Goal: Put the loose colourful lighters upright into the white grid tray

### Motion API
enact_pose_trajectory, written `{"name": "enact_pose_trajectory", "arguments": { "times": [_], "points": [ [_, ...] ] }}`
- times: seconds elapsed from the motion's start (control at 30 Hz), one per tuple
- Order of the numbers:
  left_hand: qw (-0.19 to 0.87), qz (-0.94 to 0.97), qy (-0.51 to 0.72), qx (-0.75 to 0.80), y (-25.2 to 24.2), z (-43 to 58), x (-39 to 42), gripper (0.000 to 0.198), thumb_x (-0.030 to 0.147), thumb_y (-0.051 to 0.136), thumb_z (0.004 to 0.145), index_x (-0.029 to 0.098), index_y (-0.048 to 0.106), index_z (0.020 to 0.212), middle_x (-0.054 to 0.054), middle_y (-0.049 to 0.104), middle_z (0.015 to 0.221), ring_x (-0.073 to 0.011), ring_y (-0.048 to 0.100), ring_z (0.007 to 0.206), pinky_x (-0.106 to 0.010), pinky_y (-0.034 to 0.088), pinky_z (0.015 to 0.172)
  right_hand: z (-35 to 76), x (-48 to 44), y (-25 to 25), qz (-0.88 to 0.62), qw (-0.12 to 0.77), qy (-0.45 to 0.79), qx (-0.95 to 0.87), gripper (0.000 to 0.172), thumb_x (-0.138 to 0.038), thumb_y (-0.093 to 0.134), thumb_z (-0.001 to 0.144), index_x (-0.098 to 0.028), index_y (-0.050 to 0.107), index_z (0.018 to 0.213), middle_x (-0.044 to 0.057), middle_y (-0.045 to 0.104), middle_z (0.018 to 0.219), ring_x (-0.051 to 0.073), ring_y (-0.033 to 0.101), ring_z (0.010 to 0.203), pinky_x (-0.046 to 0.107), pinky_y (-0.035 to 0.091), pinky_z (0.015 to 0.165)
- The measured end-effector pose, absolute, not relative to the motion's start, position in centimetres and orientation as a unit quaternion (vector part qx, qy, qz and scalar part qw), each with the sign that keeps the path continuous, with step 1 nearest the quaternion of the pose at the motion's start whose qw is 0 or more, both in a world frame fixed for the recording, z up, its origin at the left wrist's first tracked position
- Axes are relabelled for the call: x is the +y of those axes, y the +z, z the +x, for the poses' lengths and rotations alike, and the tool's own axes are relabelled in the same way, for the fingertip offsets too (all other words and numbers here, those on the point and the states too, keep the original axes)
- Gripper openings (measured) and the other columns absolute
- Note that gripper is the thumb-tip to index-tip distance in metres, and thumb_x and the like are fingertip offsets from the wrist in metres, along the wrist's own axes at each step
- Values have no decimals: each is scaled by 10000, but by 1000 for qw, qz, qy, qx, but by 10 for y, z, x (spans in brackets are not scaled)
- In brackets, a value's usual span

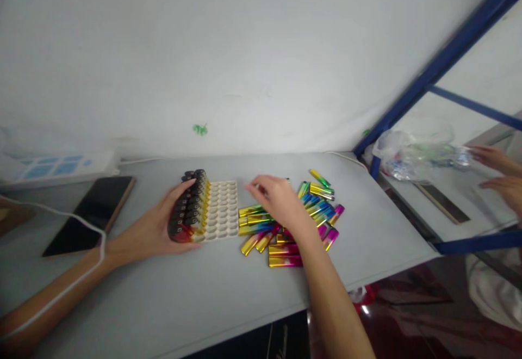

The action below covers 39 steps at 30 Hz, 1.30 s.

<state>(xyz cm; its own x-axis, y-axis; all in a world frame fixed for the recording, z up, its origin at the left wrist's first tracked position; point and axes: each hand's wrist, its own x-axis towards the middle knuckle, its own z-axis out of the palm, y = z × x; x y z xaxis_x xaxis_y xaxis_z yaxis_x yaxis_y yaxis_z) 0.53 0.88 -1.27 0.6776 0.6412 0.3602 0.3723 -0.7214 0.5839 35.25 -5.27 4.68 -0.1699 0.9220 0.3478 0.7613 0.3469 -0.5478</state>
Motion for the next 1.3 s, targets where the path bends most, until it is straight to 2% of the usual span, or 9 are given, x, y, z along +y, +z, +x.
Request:
{"name": "enact_pose_trajectory", "arguments": {
  "times": [0.2,0.33,0.47,0.57,0.63,0.7,0.87,1.13,1.3],
  "points": [
    [233,886,285,282,-12,7,8,1426,484,1023,734,413,137,1849,-169,423,1826,-506,503,1646,-714,475,1338,473,-56,47,-769,263,-3,-583,378,-527,649,1045,-196,829,1017,138,846,890,299,767,815,410,560,799],
    [230,887,286,280,-13,6,9,1410,491,1013,744,393,144,1851,-183,427,1819,-505,491,1654,-711,476,1336,504,-59,40,-773,216,17,-596,400,-536,649,1029,-190,848,1049,159,870,999,315,797,906,451,605,887],
    [227,884,300,276,-18,6,12,1413,514,1023,721,369,185,1849,-187,436,1815,-512,510,1640,-708,462,1347,501,-84,35,-752,221,-10,-621,504,-615,595,1071,-188,849,1153,205,850,1146,380,787,1118,551,610,1057],
    [226,887,297,272,-19,5,13,1411,532,1019,738,363,167,1850,-195,411,1821,-504,497,1651,-693,451,1359,481,-128,24,-729,264,-49,-630,564,-665,551,1110,-216,812,1331,227,769,1394,405,710,1366,611,553,1201],
    [225,892,283,272,-18,5,12,1404,539,1010,763,362,140,1851,-202,394,1824,-497,493,1654,-686,445,1365,463,-161,11,-712,264,-42,-649,572,-675,588,1106,-274,755,1478,207,603,1666,409,581,1560,624,499,1285],
    [223,895,269,276,-15,5,11,1392,530,1000,788,358,116,1850,-204,380,1827,-491,489,1655,-682,436,1371,447,-185,-4,-702,255,-22,-665,619,-657,617,1104,-295,672,1603,184,454,1803,408,473,1663,630,464,1331],
    [220,896,247,295,-5,5,6,1343,517,969,845,339,93,1847,-184,368,1829,-488,462,1672,-691,422,1377,426,-187,-27,-720,195,0,-666,635,-637,562,1134,-305,631,1670,148,364,1884,449,235,1778,754,296,1392],
    [221,896,239,301,-1,6,6,1317,499,959,862,370,80,1834,-164,361,1835,-487,486,1652,-712,430,1368,415,-133,-18,-737,182,12,-651,632,-641,408,1193,-354,553,1737,130,364,1894,438,214,1790,837,114,1383],
    [225,891,252,304,0,8,5,1247,492,934,878,356,132,1824,-142,382,1828,-476,504,1641,-693,437,1370,409,-114,-6,-699,170,62,-692,611,-577,309,1231,-360,499,1769,116,310,1918,409,213,1797,865,85,1363]
  ]
}}
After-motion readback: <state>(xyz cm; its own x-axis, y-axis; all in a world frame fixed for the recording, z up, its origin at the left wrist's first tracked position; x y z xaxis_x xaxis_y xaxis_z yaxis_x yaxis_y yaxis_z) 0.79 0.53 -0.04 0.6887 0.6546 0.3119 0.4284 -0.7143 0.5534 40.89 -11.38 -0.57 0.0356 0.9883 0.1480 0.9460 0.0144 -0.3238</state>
